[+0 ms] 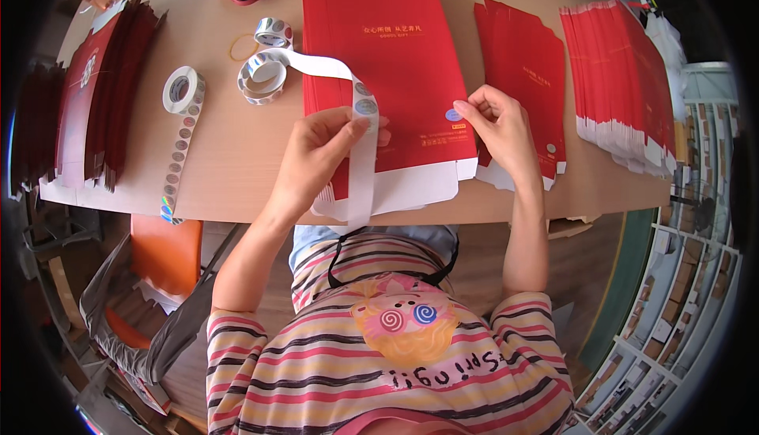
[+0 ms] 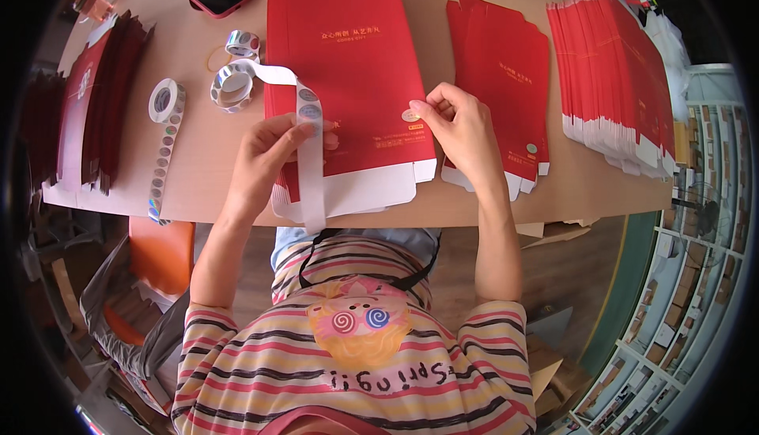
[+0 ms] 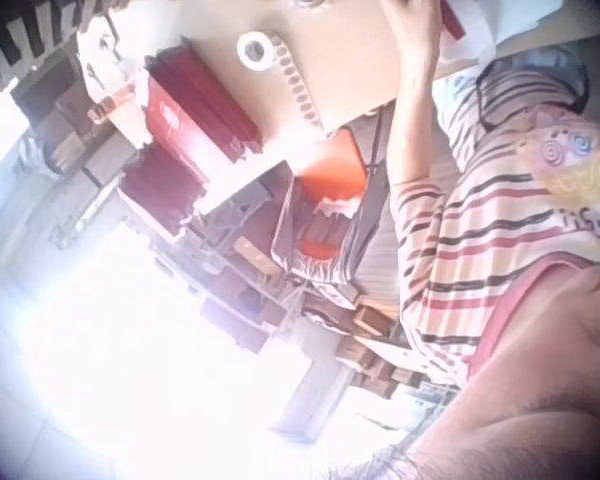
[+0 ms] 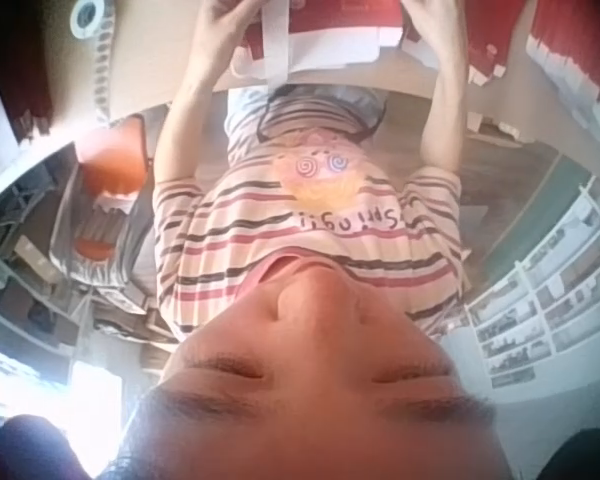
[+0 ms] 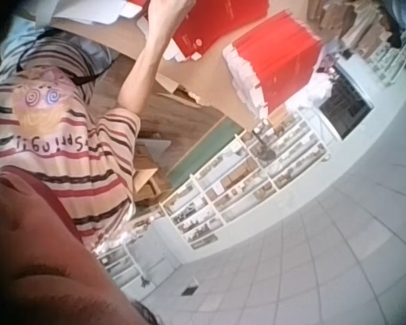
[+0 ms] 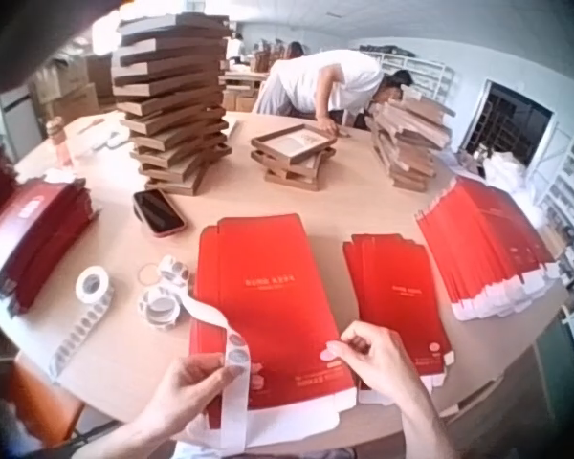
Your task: Peeling small circular stickers from a roll and applying them to red cardboard envelopes/folders.
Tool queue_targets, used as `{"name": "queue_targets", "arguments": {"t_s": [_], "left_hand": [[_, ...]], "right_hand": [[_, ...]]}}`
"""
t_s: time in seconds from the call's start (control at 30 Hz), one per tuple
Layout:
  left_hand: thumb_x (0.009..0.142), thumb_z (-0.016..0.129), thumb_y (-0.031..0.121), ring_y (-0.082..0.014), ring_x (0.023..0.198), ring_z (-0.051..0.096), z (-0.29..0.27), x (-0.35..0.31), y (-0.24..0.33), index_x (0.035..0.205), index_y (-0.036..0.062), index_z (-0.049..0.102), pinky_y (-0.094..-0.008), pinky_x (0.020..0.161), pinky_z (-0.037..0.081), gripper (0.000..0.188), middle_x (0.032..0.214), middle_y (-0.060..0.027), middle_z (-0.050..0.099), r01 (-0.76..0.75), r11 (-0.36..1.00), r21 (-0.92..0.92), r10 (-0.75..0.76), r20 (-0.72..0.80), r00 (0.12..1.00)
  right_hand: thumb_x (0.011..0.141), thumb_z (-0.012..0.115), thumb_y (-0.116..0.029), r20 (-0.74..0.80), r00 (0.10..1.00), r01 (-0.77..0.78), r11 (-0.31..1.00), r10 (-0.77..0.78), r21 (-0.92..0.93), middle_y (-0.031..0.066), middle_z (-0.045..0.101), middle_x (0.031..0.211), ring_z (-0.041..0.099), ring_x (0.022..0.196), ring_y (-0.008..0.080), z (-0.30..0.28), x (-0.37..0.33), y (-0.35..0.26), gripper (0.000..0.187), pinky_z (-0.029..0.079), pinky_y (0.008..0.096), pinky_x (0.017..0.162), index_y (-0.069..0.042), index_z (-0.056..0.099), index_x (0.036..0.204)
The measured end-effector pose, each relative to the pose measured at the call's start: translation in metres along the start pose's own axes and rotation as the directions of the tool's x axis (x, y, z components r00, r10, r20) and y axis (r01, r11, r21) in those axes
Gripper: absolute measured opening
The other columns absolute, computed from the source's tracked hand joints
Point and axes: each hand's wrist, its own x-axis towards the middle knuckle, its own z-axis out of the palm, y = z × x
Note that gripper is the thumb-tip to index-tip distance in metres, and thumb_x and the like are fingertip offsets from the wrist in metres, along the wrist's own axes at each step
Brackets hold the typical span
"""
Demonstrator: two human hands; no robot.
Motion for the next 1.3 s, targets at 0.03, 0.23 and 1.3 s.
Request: {"name": "queue_targets", "arguments": {"t_s": [0.03, 0.23, 1.3], "left_hand": [[0.099, 0.052, 0.016, -0.0205, 0.097, 0.07, -0.002, -0.001, 0.004, 0.114, -0.0053, 0.065, -0.0316, 0.084, 0.056, 0.029, 0.103, -0.0154, 0.071, 0.016, 0.997, -0.081, -0.015, 0.013, 1.0], [0.1, 0.05, 0.023, -0.0231, 0.098, 0.069, -0.008, -0.004, 0.02, 0.115, -0.0083, 0.062, -0.0347, 0.088, 0.056, 0.037, 0.106, -0.0172, 0.069, 0.031, 0.983, -0.183, -0.025, 0.034, 0.999], [0.102, 0.052, 0.029, -0.0055, 0.069, 0.058, 0.007, -0.024, 0.017, 0.097, -0.0043, 0.07, -0.0229, 0.06, 0.047, 0.038, 0.079, -0.005, 0.068, -0.015, 1.0, 0.024, 0.017, -0.056, 0.998]], "right_hand": [[0.089, 0.071, -0.02, 0.002, 1.0, 0.007, 1.0, -0.007, 0.004, 0.0061, 0.064, 0.065, 0.057, 0.061, 0.0093, 0.0, -0.002, -0.002, 0.024, 0.045, 0.0267, 0.055, 0.002, 0.062, 0.082], [0.091, 0.067, -0.014, -0.273, 0.957, 0.015, 0.955, -0.1, -0.298, 0.0063, 0.065, 0.071, 0.056, 0.061, 0.0121, 0.01, -0.02, -0.025, 0.017, 0.046, 0.0296, 0.059, 0.003, 0.062, 0.089], [0.064, 0.078, -0.001, -0.286, 0.591, 0.583, 0.644, -0.754, -0.494, -0.0017, 0.063, 0.089, 0.062, 0.079, 0.0181, 0.091, -0.045, -0.072, 0.026, 0.041, 0.033, 0.071, -0.011, 0.067, 0.085]]}}
